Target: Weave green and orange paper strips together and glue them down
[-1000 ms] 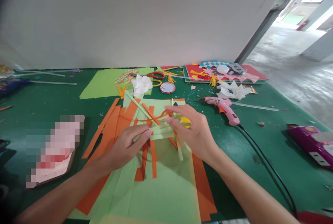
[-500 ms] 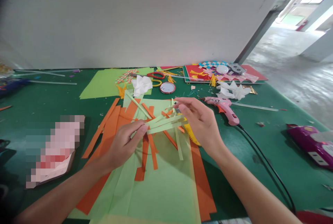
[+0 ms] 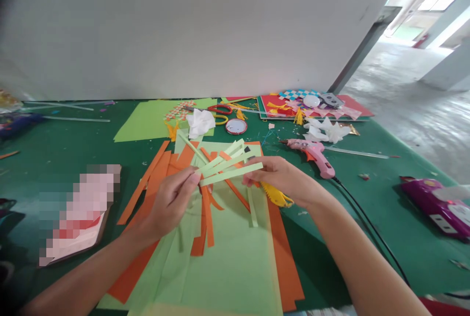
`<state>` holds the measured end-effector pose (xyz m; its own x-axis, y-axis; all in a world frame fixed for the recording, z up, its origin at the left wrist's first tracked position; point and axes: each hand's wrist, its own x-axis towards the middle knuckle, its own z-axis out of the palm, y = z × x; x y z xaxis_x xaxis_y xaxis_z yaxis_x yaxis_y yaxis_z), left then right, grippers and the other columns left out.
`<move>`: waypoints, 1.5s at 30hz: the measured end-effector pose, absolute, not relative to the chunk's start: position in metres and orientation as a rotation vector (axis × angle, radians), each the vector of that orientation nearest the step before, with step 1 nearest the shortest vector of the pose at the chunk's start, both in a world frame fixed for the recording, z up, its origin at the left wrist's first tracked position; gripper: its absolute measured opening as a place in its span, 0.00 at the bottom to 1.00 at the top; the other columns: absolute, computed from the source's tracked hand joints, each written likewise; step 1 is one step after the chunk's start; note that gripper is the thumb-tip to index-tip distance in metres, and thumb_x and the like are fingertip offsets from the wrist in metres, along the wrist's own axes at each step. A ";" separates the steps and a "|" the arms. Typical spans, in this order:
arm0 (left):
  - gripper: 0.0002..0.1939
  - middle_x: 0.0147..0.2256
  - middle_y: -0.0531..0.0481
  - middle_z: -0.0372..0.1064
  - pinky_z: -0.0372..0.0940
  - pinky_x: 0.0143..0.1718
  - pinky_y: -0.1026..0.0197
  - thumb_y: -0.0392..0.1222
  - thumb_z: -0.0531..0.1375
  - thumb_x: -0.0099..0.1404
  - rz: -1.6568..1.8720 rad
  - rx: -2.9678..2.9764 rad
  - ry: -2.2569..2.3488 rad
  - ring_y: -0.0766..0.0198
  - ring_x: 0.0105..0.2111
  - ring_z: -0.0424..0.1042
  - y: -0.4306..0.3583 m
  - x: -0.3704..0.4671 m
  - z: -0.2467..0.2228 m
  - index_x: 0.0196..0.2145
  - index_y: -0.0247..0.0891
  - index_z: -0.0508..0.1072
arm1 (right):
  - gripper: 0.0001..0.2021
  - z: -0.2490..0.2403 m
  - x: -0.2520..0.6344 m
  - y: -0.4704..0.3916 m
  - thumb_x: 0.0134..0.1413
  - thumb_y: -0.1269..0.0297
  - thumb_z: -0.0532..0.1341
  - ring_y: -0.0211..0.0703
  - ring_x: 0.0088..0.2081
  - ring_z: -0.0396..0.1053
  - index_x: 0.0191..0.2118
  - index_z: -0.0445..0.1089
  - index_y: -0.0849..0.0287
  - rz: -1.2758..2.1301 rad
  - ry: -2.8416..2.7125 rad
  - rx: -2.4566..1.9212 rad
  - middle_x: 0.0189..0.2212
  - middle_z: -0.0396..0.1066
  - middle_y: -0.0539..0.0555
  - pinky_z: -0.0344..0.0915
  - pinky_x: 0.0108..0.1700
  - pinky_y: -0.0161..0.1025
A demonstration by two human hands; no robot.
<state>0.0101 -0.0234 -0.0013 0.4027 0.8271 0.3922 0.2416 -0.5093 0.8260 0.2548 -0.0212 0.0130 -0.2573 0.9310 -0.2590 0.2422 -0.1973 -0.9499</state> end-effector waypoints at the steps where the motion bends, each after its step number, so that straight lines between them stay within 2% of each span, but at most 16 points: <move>1: 0.17 0.22 0.57 0.66 0.56 0.25 0.67 0.36 0.48 0.72 1.089 1.977 0.912 0.71 0.22 0.63 -0.023 0.010 -0.001 0.24 0.39 0.56 | 0.10 0.014 0.256 -0.021 0.50 0.61 0.65 0.42 0.33 0.71 0.37 0.76 0.59 1.487 -1.473 -1.411 0.28 0.75 0.52 0.66 0.41 0.39; 4: 0.17 0.22 0.57 0.66 0.56 0.25 0.66 0.36 0.48 0.72 1.082 1.992 0.918 0.70 0.21 0.62 -0.023 0.011 0.000 0.23 0.39 0.56 | 0.11 0.017 0.259 -0.020 0.49 0.61 0.65 0.39 0.27 0.67 0.38 0.76 0.60 1.414 -1.459 -1.438 0.23 0.71 0.50 0.64 0.34 0.38; 8: 0.17 0.21 0.56 0.65 0.56 0.24 0.66 0.37 0.47 0.72 1.045 1.990 0.929 0.70 0.21 0.62 -0.023 0.011 0.000 0.24 0.40 0.56 | 0.12 0.020 0.263 -0.021 0.53 0.56 0.64 0.37 0.27 0.63 0.37 0.77 0.60 1.293 -1.452 -1.402 0.24 0.68 0.50 0.61 0.31 0.36; 14: 0.17 0.22 0.55 0.65 0.57 0.25 0.65 0.37 0.47 0.72 1.028 2.003 0.938 0.70 0.22 0.63 -0.023 0.011 -0.002 0.24 0.40 0.56 | 0.19 0.026 0.264 -0.023 0.55 0.58 0.64 0.35 0.25 0.61 0.52 0.72 0.54 1.152 -1.392 -1.311 0.25 0.65 0.48 0.60 0.29 0.35; 22: 0.17 0.23 0.55 0.64 0.57 0.26 0.66 0.36 0.47 0.73 1.027 2.046 0.930 0.70 0.22 0.62 -0.023 0.011 -0.003 0.24 0.39 0.58 | 0.14 0.025 0.263 -0.024 0.57 0.63 0.62 0.36 0.26 0.63 0.50 0.72 0.55 0.995 -1.404 -1.222 0.23 0.66 0.47 0.61 0.27 0.34; 30: 0.17 0.22 0.55 0.64 0.57 0.25 0.65 0.37 0.47 0.72 1.034 2.042 0.989 0.69 0.21 0.62 -0.022 0.012 -0.001 0.24 0.39 0.57 | 0.15 0.022 0.255 -0.027 0.58 0.61 0.62 0.35 0.25 0.66 0.51 0.71 0.54 1.076 -1.494 -1.197 0.23 0.67 0.47 0.64 0.28 0.34; 33: 0.17 0.21 0.56 0.63 0.56 0.25 0.66 0.37 0.48 0.72 1.049 2.036 1.005 0.70 0.21 0.61 -0.022 0.012 -0.002 0.24 0.39 0.57 | 0.17 0.022 0.250 -0.029 0.57 0.60 0.63 0.36 0.25 0.67 0.52 0.69 0.55 1.159 -1.506 -1.171 0.24 0.71 0.49 0.67 0.29 0.35; 39: 0.17 0.21 0.57 0.62 0.55 0.24 0.67 0.38 0.48 0.73 1.092 2.011 1.095 0.71 0.20 0.61 -0.021 0.013 -0.005 0.24 0.38 0.59 | 0.29 0.025 0.240 -0.036 0.55 0.63 0.65 0.35 0.19 0.67 0.61 0.59 0.52 1.312 -1.433 -1.130 0.26 0.75 0.49 0.64 0.21 0.33; 45: 0.16 0.22 0.56 0.62 0.57 0.25 0.66 0.39 0.48 0.73 1.021 2.096 1.172 0.70 0.22 0.64 -0.021 0.012 -0.007 0.25 0.39 0.59 | 0.30 0.027 0.235 -0.039 0.55 0.65 0.64 0.38 0.20 0.72 0.62 0.56 0.50 1.314 -1.391 -1.115 0.28 0.76 0.50 0.62 0.17 0.31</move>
